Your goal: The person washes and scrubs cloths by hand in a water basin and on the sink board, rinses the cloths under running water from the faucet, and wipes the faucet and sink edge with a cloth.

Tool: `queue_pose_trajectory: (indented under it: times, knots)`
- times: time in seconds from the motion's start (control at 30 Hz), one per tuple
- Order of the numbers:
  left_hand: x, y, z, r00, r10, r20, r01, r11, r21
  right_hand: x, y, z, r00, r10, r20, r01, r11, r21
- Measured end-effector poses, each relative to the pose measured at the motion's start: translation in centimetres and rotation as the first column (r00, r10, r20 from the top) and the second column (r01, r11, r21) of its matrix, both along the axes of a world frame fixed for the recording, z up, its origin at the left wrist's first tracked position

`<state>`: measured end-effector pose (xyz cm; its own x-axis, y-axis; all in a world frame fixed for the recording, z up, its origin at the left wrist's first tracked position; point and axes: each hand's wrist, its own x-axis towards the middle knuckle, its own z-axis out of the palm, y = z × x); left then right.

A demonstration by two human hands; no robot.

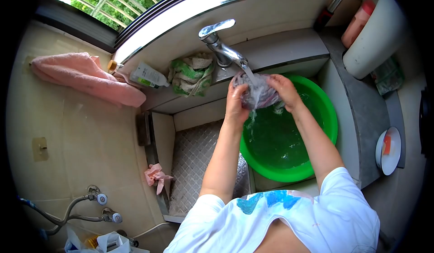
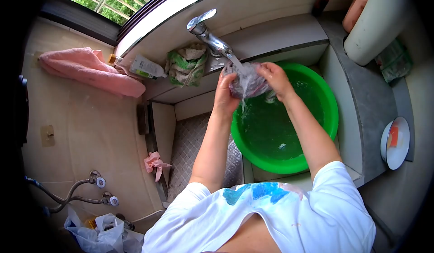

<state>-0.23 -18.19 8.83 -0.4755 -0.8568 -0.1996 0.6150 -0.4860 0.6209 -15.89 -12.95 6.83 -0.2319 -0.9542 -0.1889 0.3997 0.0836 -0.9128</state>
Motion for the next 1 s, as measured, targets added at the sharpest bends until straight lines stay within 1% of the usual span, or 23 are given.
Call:
queue_pose_trajectory:
  times: [0.07, 0.13, 0.17, 0.2, 0.27, 0.33, 0.4, 0.43, 0.47, 0.5, 0.53, 0.57, 0.6, 0.67, 0.7, 0.73, 0.77, 0.8, 0.83, 0.87, 0.9, 0.93, 1.0]
  knots:
    - [-0.6, 0.0, 0.4, 0.978, 0.045, 0.202, -0.023, 0.993, -0.112, 0.4, 0.5, -0.3, 0.998, 0.045, -0.037, -0.047, 0.997, -0.066]
    - [-0.1, -0.5, 0.7, 1.0, -0.024, -0.017, 0.022, 0.991, -0.132, 0.5, 0.9, 0.6, 0.993, 0.101, 0.062, -0.095, 0.991, -0.095]
    - [0.0, -0.6, 0.7, 1.0, -0.006, -0.013, 0.004, 0.993, -0.121, 0.5, 1.2, 1.2, 0.974, 0.117, 0.195, -0.103, 0.991, -0.081]
    - [0.1, -0.6, 0.8, 1.0, 0.015, -0.009, -0.016, 0.994, -0.111, 0.9, 1.1, 1.0, 0.973, 0.117, 0.198, -0.103, 0.991, -0.079]
    - [0.4, -0.5, 0.2, 1.0, 0.013, 0.019, -0.011, 0.996, -0.089, 1.6, 0.6, 0.7, 0.996, -0.039, -0.08, 0.019, 0.97, -0.243]
    - [0.6, -1.0, -2.0, 0.999, 0.003, 0.047, 0.0, 0.998, -0.067, 3.8, 0.6, 2.5, 0.95, -0.109, -0.294, 0.005, 0.943, -0.333]
    - [0.8, -1.3, -5.0, 0.965, -0.202, -0.164, 0.213, 0.976, 0.049, 5.9, 1.2, 4.7, 0.788, -0.147, -0.598, -0.16, 0.889, -0.429]
    - [-0.4, -0.3, -4.5, 0.732, -0.246, -0.635, 0.34, 0.94, 0.027, 6.3, 0.9, 4.7, 0.728, -0.185, -0.661, -0.215, 0.853, -0.475]
    - [-0.8, -0.3, -6.2, 0.754, -0.131, -0.644, 0.281, 0.95, 0.136, 6.4, 0.5, 4.5, 0.663, -0.227, -0.713, -0.274, 0.814, -0.513]
    - [-1.0, 0.5, -5.0, 0.924, -0.091, -0.371, 0.155, 0.977, 0.147, 6.3, -0.5, 3.6, 0.661, -0.313, -0.683, -0.099, 0.865, -0.492]
    - [-1.3, 1.2, -3.2, 0.998, -0.021, -0.066, 0.029, 0.993, 0.111, 5.0, -1.2, 3.4, 0.576, -0.413, -0.705, -0.025, 0.854, -0.52]
    - [-1.6, 1.6, -2.0, 1.0, -0.007, -0.025, 0.012, 0.98, 0.201, 4.7, -1.6, 2.9, 0.57, -0.39, -0.724, 0.044, 0.894, -0.446]
    - [-1.5, 1.4, -2.5, 1.0, -0.01, -0.027, 0.015, 0.98, 0.197, 4.4, -1.7, 2.7, 0.564, -0.367, -0.74, 0.12, 0.923, -0.366]
    - [-0.9, 0.4, -4.9, 0.996, -0.094, 0.0, 0.094, 0.991, -0.092, 6.5, -1.0, 3.2, 0.272, -0.57, -0.775, -0.014, 0.803, -0.596]
    - [-0.6, 0.2, -4.2, 0.9, -0.338, -0.276, 0.216, 0.895, -0.391, 6.5, -1.0, 3.2, 0.267, -0.568, -0.779, -0.015, 0.806, -0.592]
    - [-1.1, 0.3, -3.7, 0.647, -0.413, -0.64, 0.275, 0.91, -0.309, 6.6, -0.9, 3.2, 0.288, -0.577, -0.764, -0.066, 0.785, -0.617]
    - [-1.5, 0.4, -3.1, 0.283, -0.398, -0.873, 0.419, 0.87, -0.261, 6.8, -0.9, 3.1, 0.316, -0.585, -0.747, -0.114, 0.759, -0.641]
    - [-1.2, 0.5, -3.0, 0.831, -0.283, -0.479, 0.278, 0.957, -0.084, 7.3, -0.9, 3.0, 0.35, -0.59, -0.728, -0.158, 0.729, -0.666]
    - [-1.0, 0.8, -2.0, 0.989, -0.037, 0.14, 0.043, 0.998, -0.039, 6.4, -1.1, 3.2, 0.395, -0.468, -0.79, -0.056, 0.846, -0.529]
    - [-1.7, 0.7, -0.9, 0.991, -0.102, 0.09, 0.097, 0.994, 0.059, 5.0, -1.7, 3.5, 0.447, -0.34, -0.828, 0.033, 0.931, -0.364]
    - [-1.7, 1.2, -0.3, 0.993, -0.067, 0.092, 0.057, 0.992, 0.11, 5.3, -2.5, 3.5, 0.486, -0.45, -0.749, 0.2, 0.892, -0.406]
    - [-1.8, 1.5, -0.1, 0.995, -0.037, 0.095, 0.021, 0.986, 0.163, 5.9, -2.1, 3.3, 0.483, -0.454, -0.749, 0.204, 0.89, -0.408]
    - [-0.9, -0.4, -4.2, 0.969, -0.206, -0.139, 0.203, 0.978, -0.04, 7.7, -0.4, 3.6, 0.303, -0.588, -0.75, 0.077, 0.799, -0.596]
